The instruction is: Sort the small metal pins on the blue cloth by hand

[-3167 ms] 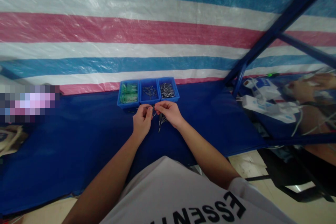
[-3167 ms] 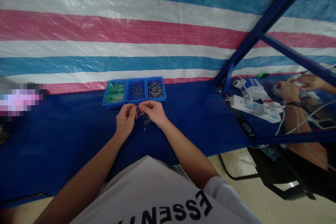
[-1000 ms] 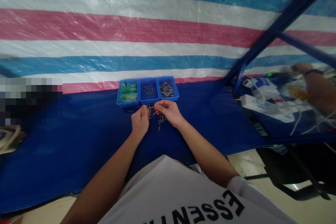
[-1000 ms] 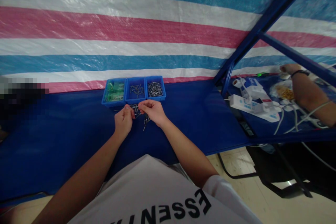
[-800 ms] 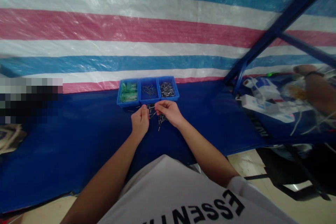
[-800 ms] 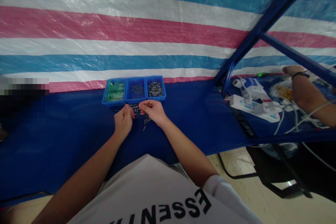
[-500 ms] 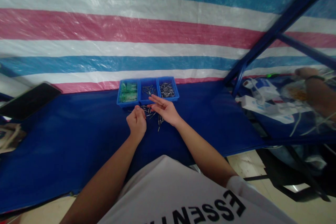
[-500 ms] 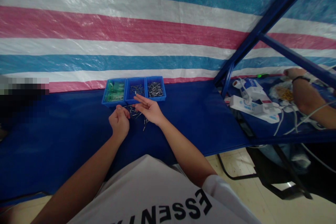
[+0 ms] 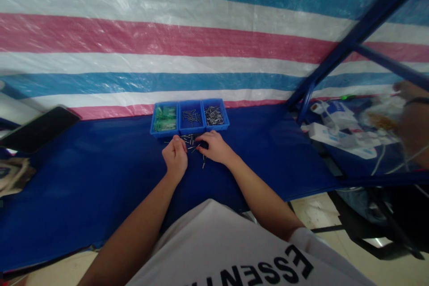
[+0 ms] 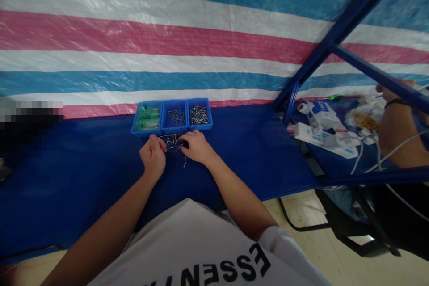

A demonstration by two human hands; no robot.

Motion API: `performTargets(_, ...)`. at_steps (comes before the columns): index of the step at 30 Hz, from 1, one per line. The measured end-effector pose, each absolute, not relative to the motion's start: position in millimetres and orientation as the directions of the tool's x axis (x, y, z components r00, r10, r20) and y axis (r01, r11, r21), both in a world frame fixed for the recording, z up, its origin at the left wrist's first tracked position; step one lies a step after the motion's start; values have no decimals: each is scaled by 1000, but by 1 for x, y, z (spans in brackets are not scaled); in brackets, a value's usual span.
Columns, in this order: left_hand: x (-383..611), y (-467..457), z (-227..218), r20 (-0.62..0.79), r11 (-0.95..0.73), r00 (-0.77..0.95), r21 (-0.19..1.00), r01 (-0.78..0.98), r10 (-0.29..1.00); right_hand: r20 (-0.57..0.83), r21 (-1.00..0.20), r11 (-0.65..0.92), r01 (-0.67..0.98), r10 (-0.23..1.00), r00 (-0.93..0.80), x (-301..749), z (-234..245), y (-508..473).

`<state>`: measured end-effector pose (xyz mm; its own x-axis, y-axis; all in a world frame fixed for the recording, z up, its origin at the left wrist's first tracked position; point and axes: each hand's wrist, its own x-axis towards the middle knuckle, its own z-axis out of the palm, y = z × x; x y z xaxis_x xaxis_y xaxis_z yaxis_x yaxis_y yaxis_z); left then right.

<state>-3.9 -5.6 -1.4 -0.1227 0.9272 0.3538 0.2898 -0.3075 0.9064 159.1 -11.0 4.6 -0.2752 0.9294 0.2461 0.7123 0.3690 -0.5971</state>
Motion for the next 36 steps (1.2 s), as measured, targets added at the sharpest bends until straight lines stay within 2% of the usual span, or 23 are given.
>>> performTargets(3, -3, -5, -1, 348, -301, -112, 904, 303, 931, 215, -530, 355, 770, 935, -283, 156, 1, -12)
performTargets(9, -3, -6, 1, 330, -285, -96, 904, 317, 939, 198, -492, 367, 790, 930, -309, 153, 1, -11)
performTargets(19, -3, -8, 5, 338, -299, -74, 899, 320, 938, 215, -521, 380, 764, 925, -314, 153, 1, -13)
performTargets(21, -3, -8, 6, 339, -302, -65, 899, 318, 939, 235, -558, 381, 737, 924, -300, 152, 2, -13)
performTargets(24, -3, -7, 6, 327, -297, -31, 891, 344, 945, 288, -698, 379, 607, 925, -246, 149, 6, -13)
performTargets(28, -2, -5, 4, 288, -278, 34, 876, 395, 957, 279, -875, 271, 402, 959, -40, 146, 8, -11)
performTargets(31, -1, -3, 0, 265, -279, 93, 871, 405, 960, 227, -931, 208, 299, 973, 30, 146, 5, -9)
performTargets(36, 0, -1, -7, 265, -292, 124, 859, 420, 956, 183, -974, 187, 128, 982, -44, 145, 3, -8)
